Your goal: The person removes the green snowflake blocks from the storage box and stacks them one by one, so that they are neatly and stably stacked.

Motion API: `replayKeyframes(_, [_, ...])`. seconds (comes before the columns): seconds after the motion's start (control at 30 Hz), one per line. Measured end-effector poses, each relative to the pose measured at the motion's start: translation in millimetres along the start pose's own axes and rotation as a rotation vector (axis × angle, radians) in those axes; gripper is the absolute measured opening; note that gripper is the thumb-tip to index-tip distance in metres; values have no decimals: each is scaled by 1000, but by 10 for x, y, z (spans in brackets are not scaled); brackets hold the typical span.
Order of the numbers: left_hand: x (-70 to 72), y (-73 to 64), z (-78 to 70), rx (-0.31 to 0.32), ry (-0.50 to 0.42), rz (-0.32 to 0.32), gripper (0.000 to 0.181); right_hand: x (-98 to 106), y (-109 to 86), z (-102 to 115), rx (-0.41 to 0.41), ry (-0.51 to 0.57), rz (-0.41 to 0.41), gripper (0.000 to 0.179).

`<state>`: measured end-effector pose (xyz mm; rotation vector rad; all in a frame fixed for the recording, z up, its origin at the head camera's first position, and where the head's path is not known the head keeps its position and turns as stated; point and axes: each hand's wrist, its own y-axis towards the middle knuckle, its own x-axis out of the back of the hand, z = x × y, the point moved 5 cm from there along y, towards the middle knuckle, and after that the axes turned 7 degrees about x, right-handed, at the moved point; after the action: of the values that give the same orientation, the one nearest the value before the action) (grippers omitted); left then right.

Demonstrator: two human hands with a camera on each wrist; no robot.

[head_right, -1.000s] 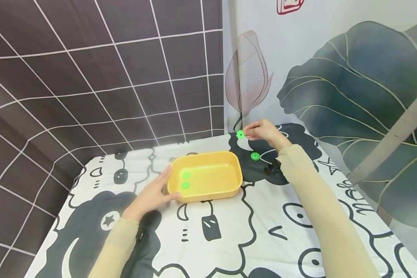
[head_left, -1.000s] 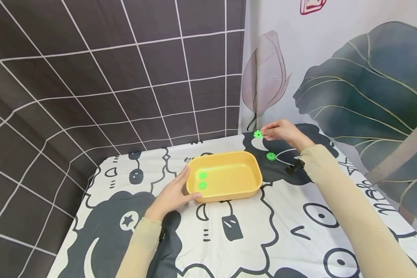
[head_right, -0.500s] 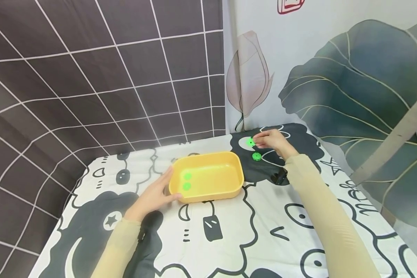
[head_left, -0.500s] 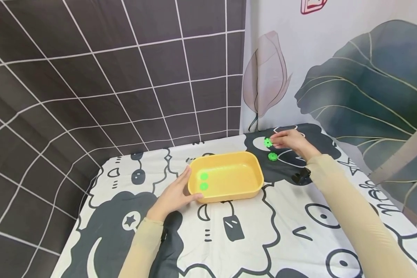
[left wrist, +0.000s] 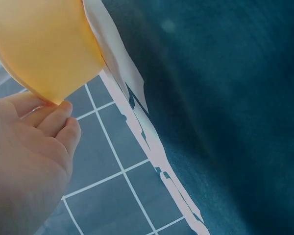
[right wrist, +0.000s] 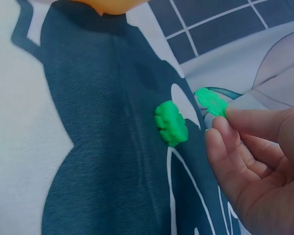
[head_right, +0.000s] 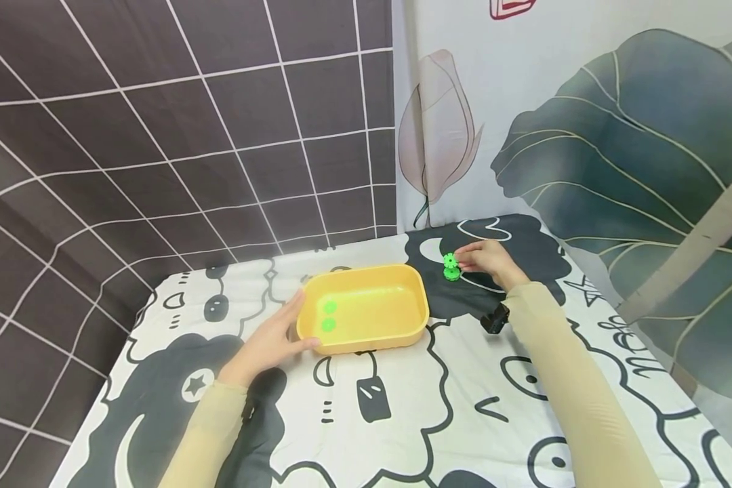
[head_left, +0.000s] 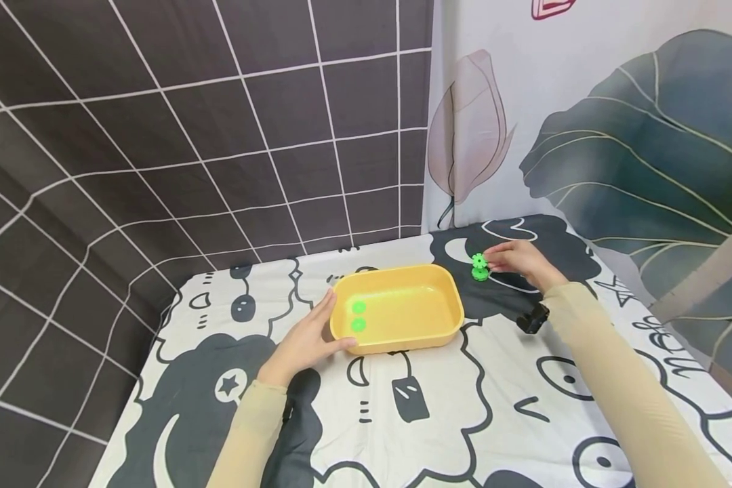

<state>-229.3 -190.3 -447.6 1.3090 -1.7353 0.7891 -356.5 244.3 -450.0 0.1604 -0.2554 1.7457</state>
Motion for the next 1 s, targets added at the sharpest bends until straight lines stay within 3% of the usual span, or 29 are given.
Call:
replayKeyframes(0.77, [-13, 2, 14, 1, 4, -1, 113, -18, -62, -221, -87, 53, -7, 42])
replayKeyframes(1.0, [-18, 8, 21, 3, 1, 4, 113, -6, -81, -227, -97, -3, -10, 42])
